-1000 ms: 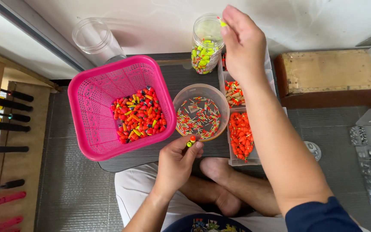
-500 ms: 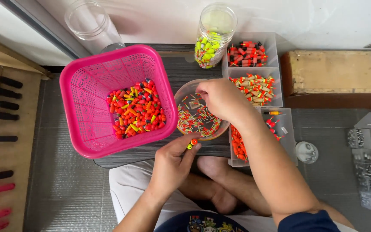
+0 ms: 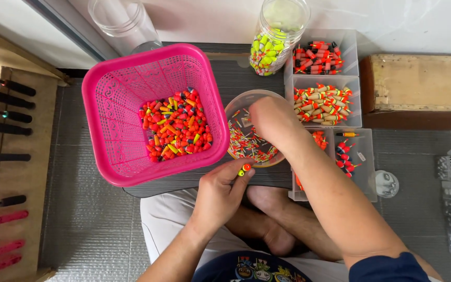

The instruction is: The person sits on the floor and assembles small fishing lures by hand. They pick up red and yellow plastic bodies from a pink basket and attach small metal hooks from a clear bowl, then place the completed lures into a compartmentalized organizer.

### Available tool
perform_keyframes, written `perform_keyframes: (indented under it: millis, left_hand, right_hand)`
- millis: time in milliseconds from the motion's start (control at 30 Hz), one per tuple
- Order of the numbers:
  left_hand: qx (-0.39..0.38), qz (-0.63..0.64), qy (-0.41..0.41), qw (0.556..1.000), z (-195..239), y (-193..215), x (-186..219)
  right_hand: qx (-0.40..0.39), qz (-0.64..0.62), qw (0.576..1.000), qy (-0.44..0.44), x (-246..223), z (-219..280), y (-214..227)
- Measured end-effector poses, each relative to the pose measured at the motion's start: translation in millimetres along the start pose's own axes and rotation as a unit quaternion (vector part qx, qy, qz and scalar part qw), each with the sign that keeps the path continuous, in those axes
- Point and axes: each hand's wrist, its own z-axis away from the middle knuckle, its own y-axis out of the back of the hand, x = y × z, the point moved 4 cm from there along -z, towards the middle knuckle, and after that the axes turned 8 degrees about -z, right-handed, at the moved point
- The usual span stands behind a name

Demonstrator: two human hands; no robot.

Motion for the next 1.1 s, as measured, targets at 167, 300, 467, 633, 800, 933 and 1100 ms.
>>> perform_keyframes:
  millis: [167,300,467,633,800,933,1100]
  left_hand:
    - [0.007,0.007,-0.001,1.0,-1,1,-1]
    - [0.002,0.0,0.011,1.0,-2,2,0]
    - [0.0,-0.005,0.018,1.0,-1,1,-1]
    - [0.003,-0.009,0.017,1.0,0,-1,0]
    - [0.017,-0.017,0.005,1.0,0,-4,2]
    - [0.02,-0.033,-0.005,0.999,1,-6,8]
    - [0.011,-0.045,-0.014,0.999,3,-8,10]
  right_hand:
    - [0.044,-0.016,0.999,0.02,-8,6,7]
    - [0.059,-0.018,0.997,0.041,-19,9,34]
    - [0.099,-0.218,0.971,-0.017,-24,32,69]
    - [0.171,-0.626,0.759,-0.057,-33,86,70]
    - [0.195,-0.741,0.641,-0.035,-44,113,52]
    - [0.204,-0.74,0.641,0.002,-51,119,55]
    - [0.213,-0.704,0.677,0.017,-60,121,65]
